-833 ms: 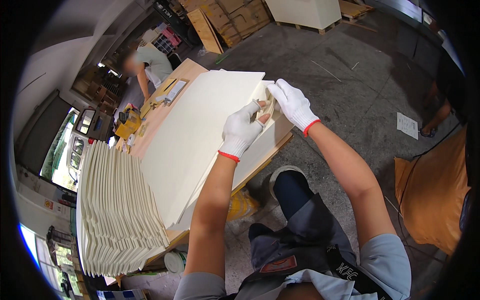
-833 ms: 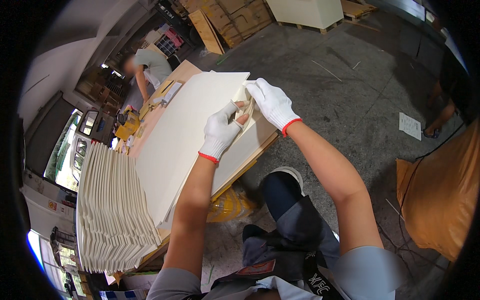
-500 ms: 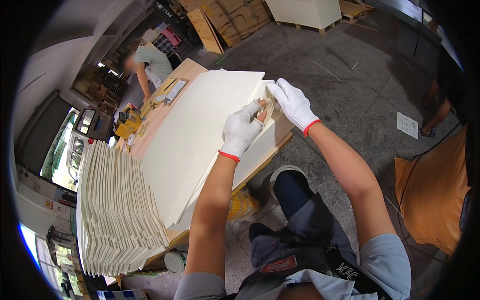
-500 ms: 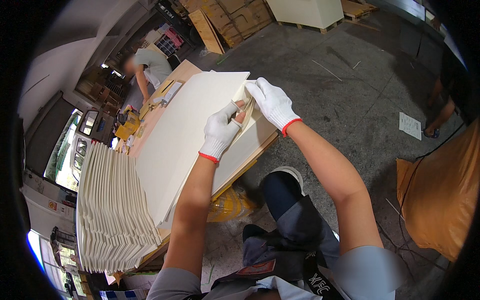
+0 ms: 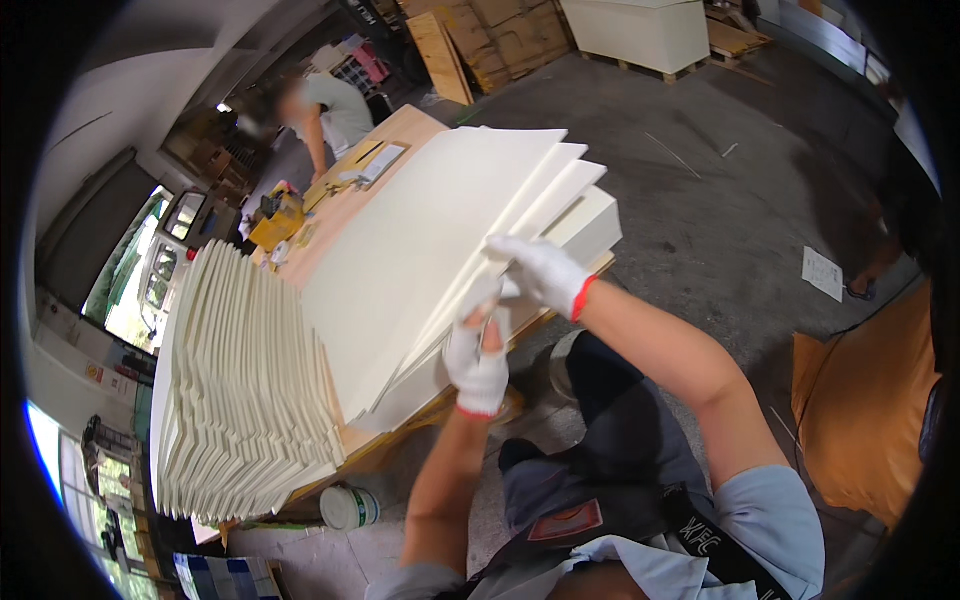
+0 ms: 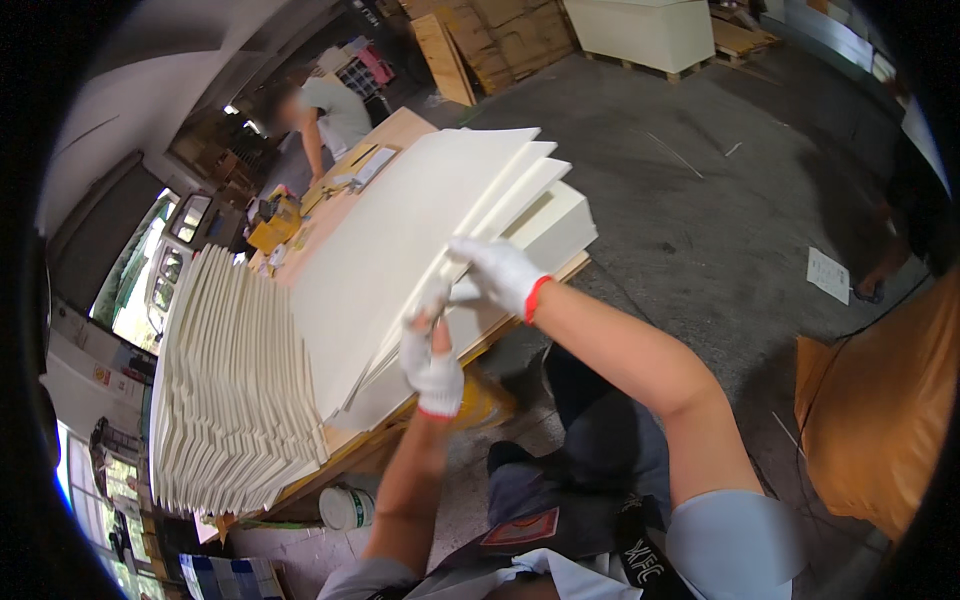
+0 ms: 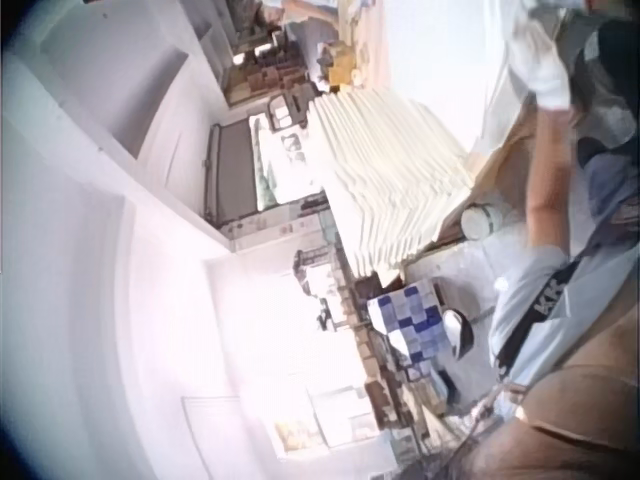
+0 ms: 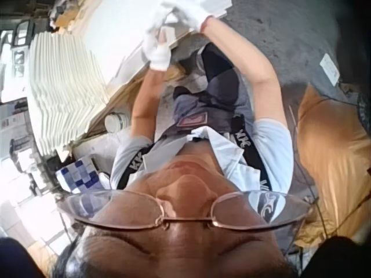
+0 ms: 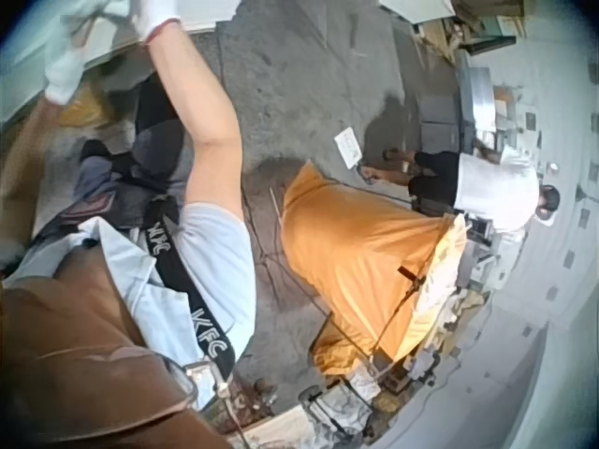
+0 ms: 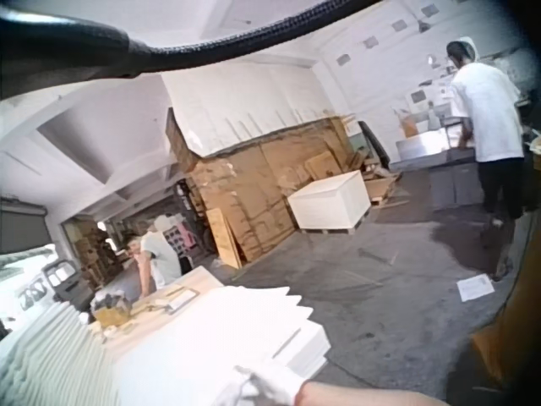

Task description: The person sands the edges of white rectangular boards using a sanding block, then stacks them. Later, the person places a board into a blue and white box.

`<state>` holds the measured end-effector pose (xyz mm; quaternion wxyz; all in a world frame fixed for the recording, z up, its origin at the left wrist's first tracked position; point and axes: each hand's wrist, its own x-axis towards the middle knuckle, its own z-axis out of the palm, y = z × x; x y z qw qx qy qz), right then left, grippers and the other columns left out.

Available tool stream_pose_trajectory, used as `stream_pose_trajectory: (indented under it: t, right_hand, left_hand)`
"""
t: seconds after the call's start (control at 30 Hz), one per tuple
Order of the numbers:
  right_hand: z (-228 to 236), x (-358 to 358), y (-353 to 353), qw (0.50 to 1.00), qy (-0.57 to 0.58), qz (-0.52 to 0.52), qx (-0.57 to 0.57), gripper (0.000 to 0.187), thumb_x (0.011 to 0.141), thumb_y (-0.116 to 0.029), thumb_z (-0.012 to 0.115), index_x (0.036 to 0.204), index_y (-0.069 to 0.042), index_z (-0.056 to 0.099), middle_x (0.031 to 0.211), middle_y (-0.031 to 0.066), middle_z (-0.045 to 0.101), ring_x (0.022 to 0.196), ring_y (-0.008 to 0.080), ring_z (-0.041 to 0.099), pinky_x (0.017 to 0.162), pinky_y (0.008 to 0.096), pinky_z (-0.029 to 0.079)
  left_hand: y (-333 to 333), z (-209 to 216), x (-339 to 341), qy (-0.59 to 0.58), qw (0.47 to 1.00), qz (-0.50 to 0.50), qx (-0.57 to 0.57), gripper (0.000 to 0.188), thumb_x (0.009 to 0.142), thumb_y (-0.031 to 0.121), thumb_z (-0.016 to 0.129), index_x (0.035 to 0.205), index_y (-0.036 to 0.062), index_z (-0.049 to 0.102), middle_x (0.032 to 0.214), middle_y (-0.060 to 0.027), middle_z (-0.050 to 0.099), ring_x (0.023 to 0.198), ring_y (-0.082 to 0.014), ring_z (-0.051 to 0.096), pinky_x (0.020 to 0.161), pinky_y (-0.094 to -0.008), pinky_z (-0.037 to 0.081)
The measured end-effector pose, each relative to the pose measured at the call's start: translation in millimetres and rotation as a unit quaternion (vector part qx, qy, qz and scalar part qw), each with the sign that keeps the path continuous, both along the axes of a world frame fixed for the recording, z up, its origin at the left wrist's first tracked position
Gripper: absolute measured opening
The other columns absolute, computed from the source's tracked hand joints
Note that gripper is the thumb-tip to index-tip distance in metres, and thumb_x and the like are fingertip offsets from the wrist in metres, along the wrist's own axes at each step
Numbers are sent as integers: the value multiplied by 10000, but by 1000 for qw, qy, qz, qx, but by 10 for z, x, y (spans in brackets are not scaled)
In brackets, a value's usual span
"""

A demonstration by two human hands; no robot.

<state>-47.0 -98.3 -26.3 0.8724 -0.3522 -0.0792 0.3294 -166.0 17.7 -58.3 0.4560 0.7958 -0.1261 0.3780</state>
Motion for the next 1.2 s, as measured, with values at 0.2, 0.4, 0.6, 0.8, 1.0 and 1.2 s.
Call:
stream_pose_trajectory:
  t: [0.2, 0.4, 0.6, 0.8, 1.0, 1.2]
  right_hand:
    - [-73, -166, 347, 1000, 11, 27, -6, 398, 960, -175, 559, 1298, 12, 459, 1272, 170, 545, 1121, 297, 597, 869, 453, 567]
    - [258, -594, -665, 993, -45, -2, -112, 433, 919, -185, 619, 1277, 25, 495, 1215, 144, 588, 1071, 252, 629, 804, 412, 591]
    - [70, -971, -1755, 980, -58, -13, -188, 343, 899, -174, 616, 1157, 51, 595, 1082, 126, 631, 875, 196, 666, 608, 320, 601]
    - [-176, -1155, -1786, 977, -136, -80, -146, 346, 923, -220, 564, 1169, 22, 570, 960, 103, 665, 656, 183, 633, 434, 295, 485]
    - [801, -1001, -585, 967, -254, 9, -11, 614, 895, -139, 568, 1434, 47, 338, 1419, 153, 460, 1301, 265, 460, 1075, 398, 389]
    - [2598, -1084, 1637, 903, -346, 213, 139, 372, 910, -329, 630, 1158, -56, 579, 1016, 67, 614, 947, 167, 608, 723, 322, 538]
  left_hand:
    - [618, -458, -870, 151, 836, -46, -525, 344, 990, 234, 488, 1267, 31, 499, 1240, -223, 587, 1129, -352, 601, 970, -438, 497]
    - [822, -429, -1400, 178, 832, -77, -519, 676, 979, 579, 322, 1422, 73, 392, 1403, -210, 478, 1252, -352, 518, 985, -512, 485]
    - [946, -218, -1528, 267, 764, 1, -587, 571, 950, 402, 579, 1288, -50, 493, 1186, -154, 609, 1057, -249, 607, 903, -365, 509]
    - [430, 1051, -1933, 251, 887, 70, -380, 290, 860, 87, 647, 1101, -64, 593, 982, -78, 659, 859, -157, 621, 760, -287, 503]
    - [994, 1625, -3068, 81, 912, 233, -326, 355, 811, 5, 624, 1160, -46, 581, 875, -76, 670, 785, -173, 671, 681, -302, 558]
    - [2047, 2690, -3040, -230, 893, 170, -347, 380, 965, 187, 496, 1274, -33, 496, 1259, -171, 572, 1092, -303, 606, 947, -440, 513]
